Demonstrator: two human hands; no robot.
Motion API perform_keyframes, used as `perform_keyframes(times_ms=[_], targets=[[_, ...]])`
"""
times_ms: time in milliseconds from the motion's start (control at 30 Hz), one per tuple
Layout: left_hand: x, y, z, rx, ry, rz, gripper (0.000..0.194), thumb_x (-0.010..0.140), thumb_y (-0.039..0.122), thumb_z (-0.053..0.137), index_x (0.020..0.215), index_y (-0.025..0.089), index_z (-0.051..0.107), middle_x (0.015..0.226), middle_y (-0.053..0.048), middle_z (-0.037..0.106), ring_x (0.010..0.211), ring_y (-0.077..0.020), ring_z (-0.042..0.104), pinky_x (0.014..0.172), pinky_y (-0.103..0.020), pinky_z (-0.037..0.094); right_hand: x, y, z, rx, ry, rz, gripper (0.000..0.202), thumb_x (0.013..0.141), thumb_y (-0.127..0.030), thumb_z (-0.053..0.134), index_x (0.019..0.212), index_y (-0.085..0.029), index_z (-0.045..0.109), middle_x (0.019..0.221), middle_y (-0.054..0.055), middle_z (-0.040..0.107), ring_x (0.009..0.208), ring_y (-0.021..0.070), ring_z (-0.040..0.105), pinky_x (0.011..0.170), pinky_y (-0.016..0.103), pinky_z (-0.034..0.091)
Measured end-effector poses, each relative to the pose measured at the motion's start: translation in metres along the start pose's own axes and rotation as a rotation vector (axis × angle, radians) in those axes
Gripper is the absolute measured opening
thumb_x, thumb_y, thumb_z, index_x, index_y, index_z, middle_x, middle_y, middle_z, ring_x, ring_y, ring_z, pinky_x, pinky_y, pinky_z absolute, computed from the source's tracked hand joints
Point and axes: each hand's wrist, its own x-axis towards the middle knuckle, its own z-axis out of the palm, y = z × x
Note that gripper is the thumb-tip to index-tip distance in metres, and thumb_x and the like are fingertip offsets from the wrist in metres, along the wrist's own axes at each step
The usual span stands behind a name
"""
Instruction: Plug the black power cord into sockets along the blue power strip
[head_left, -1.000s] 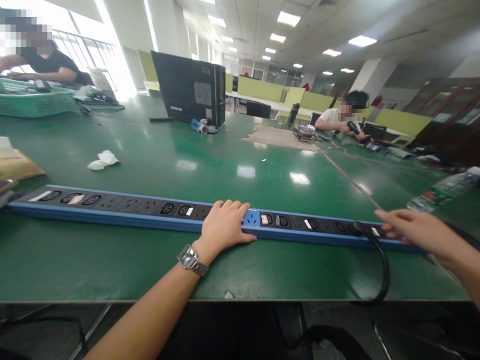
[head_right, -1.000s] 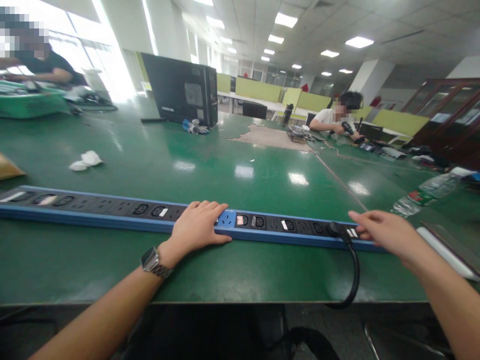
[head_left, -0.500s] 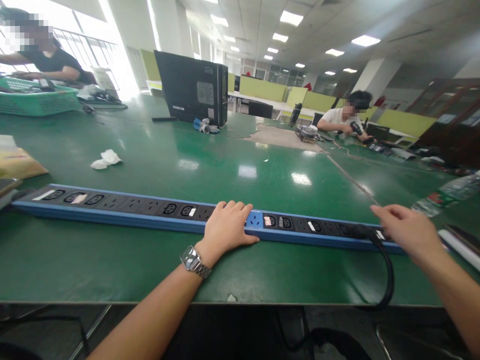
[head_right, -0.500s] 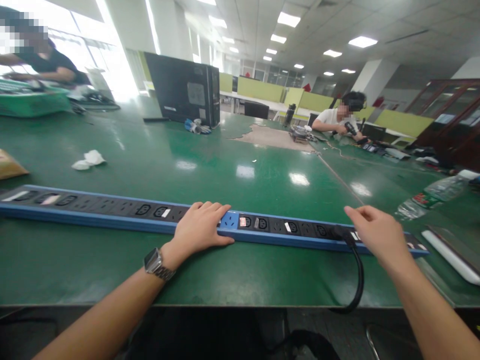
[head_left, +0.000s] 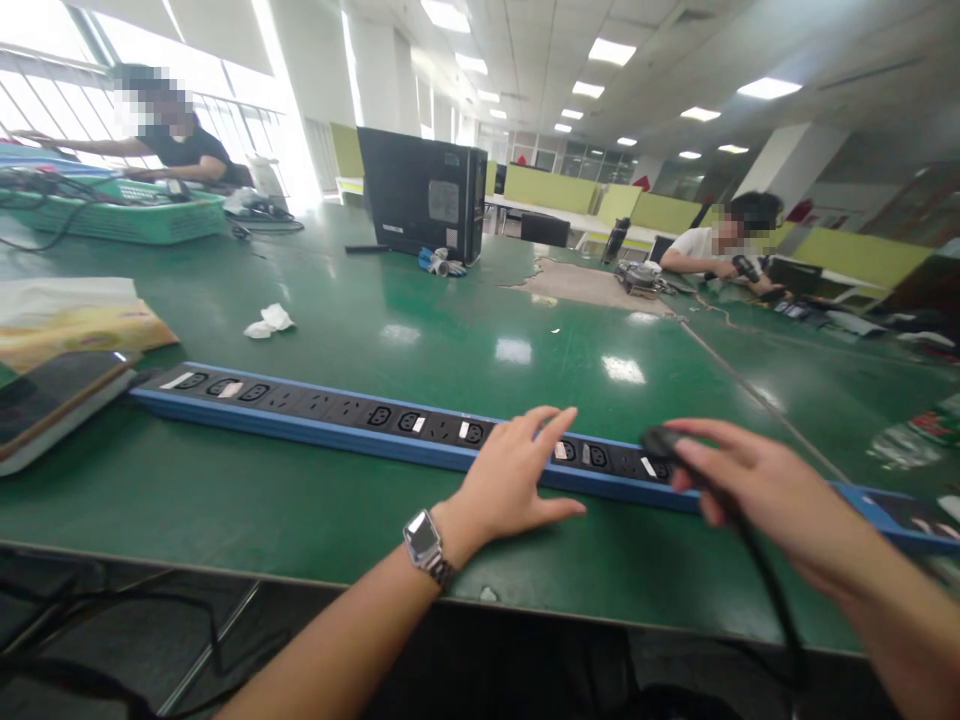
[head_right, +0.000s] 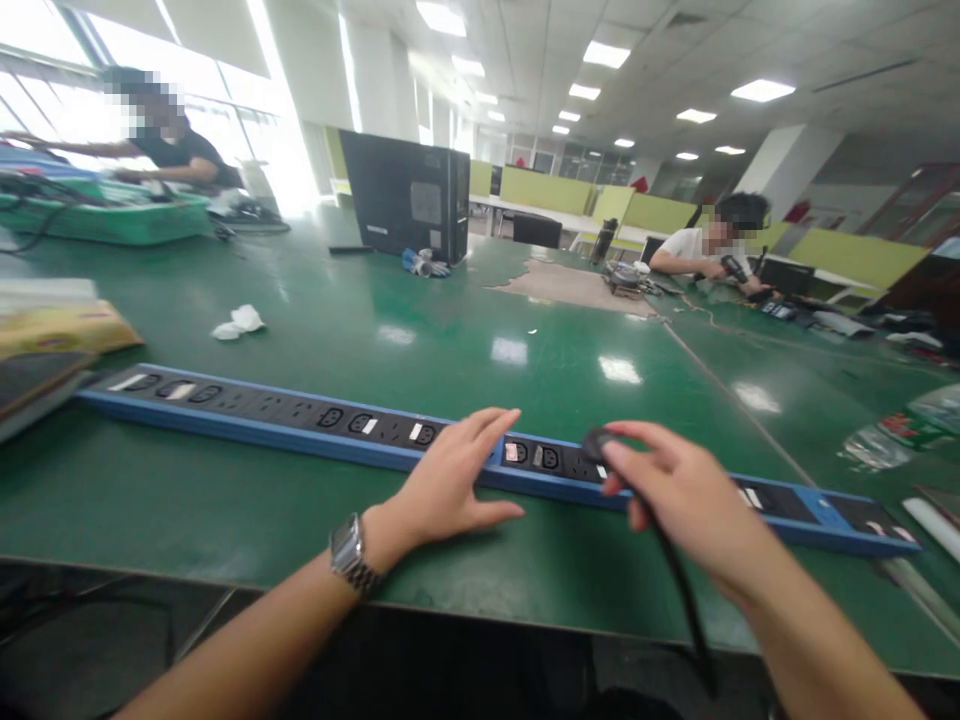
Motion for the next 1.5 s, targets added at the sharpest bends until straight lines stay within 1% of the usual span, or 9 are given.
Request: perform_keyframes(times_ms=[100,200,300,433,567,1033,1133,1300,1500], targets=[[-0.012,0.017,-0.002,-0.126,0.051,0.074,0.058,0.092,0.045,0.059,0.143,0.026,0.040,0.140,-0.008,0.053,0.123,-0.0218,0.054,0.100,-0.034,0.047,-0.032,-0.006,0.044,-0.020,-0.205,-0.131,0.049,0.063,-0.044,0.082,0.107,-0.023,0.074,0.076,0.006,0.073,0.059,0.0199,0.066,0.057,0.033,0.057],[-0.029,-0.002,-0.018,-0.142,0.307,-0.085,0.031,0.099,0.035,0.048,0.128,0.025,0.054,0.124,-0.007,0.062,0.114,-0.0193,0.059,0.097,-0.032,0.048,-0.043,0.003,0.041,-0.006,0.132,-0.347,0.036,0.075,-0.052,0.071,0.100,-0.026,0.074,0.081,0.008,0.074,0.074,0.0234,0.070,0.069,0.036,0.058],[-0.046,-0.043,-0.042,-0.123,0.555,-0.346,0.040,0.096,0.033,0.051,0.134,0.023,0.046,0.115,-0.007,0.066,0.107,-0.0196,0.063,0.098,-0.036,0.049,-0.022,0.036,0.019,-0.200,0.345,-0.342,0.030,0.080,-0.053,0.064,0.090,-0.025,0.073,0.083,0.007,0.074,0.079,0.0242,0.069,0.076,0.038,0.056],[-0.060,-0.081,-0.055,-0.127,0.403,-0.420,0.032,0.088,0.041,0.062,0.113,0.022,0.061,0.103,-0.005,0.072,0.092,-0.0208,0.067,0.088,-0.035,0.054,0.022,0.102,0.005,-0.519,0.382,-0.274,0.035,0.082,-0.052,0.059,0.095,-0.022,0.072,0.096,0.009,0.075,0.093,0.0290,0.068,0.088,0.044,0.051],[-0.058,-0.090,-0.052,-0.053,0.300,-0.335,0.032,0.086,0.041,0.065,0.112,0.022,0.068,0.108,-0.008,0.073,0.101,-0.0243,0.067,0.095,-0.038,0.051,0.044,0.147,0.009,-0.662,0.436,-0.495,0.037,0.088,-0.047,0.051,0.096,-0.017,0.071,0.110,0.013,0.073,0.107,0.0295,0.065,0.099,0.046,0.046],[-0.056,-0.111,-0.052,0.095,0.063,-0.215,0.041,0.095,0.044,0.051,0.130,0.023,0.060,0.125,-0.010,0.067,0.119,-0.0281,0.059,0.103,-0.047,0.045,0.050,0.167,0.013,-0.745,0.552,-0.695,0.031,0.090,-0.039,0.049,0.092,-0.017,0.071,0.107,0.010,0.074,0.104,0.0266,0.069,0.096,0.042,0.049],[-0.054,-0.107,-0.058,0.034,0.046,-0.156,0.039,0.094,0.044,0.053,0.128,0.024,0.061,0.119,-0.008,0.070,0.113,-0.0265,0.063,0.099,-0.044,0.048,0.049,0.165,0.014,-0.751,0.563,-0.695,0.030,0.090,-0.037,0.049,0.092,-0.016,0.071,0.106,0.010,0.075,0.104,0.0267,0.069,0.096,0.042,0.049],[-0.028,-0.065,-0.043,-0.149,0.329,-0.177,0.033,0.094,0.040,0.057,0.122,0.022,0.060,0.115,-0.007,0.071,0.103,-0.0219,0.067,0.094,-0.038,0.050,0.050,0.165,0.015,-0.759,0.564,-0.694,0.028,0.090,-0.035,0.050,0.090,-0.016,0.071,0.105,0.010,0.075,0.103,0.0265,0.069,0.096,0.042,0.049],[0.007,-0.025,-0.002,-0.046,0.086,-0.158,0.030,0.089,0.037,0.067,0.115,0.023,0.066,0.108,-0.006,0.073,0.103,-0.0246,0.066,0.093,-0.041,0.049,0.049,0.165,0.015,-0.748,0.555,-0.690,0.027,0.090,-0.034,0.050,0.093,-0.017,0.070,0.107,0.010,0.074,0.104,0.0263,0.068,0.097,0.042,0.048]])
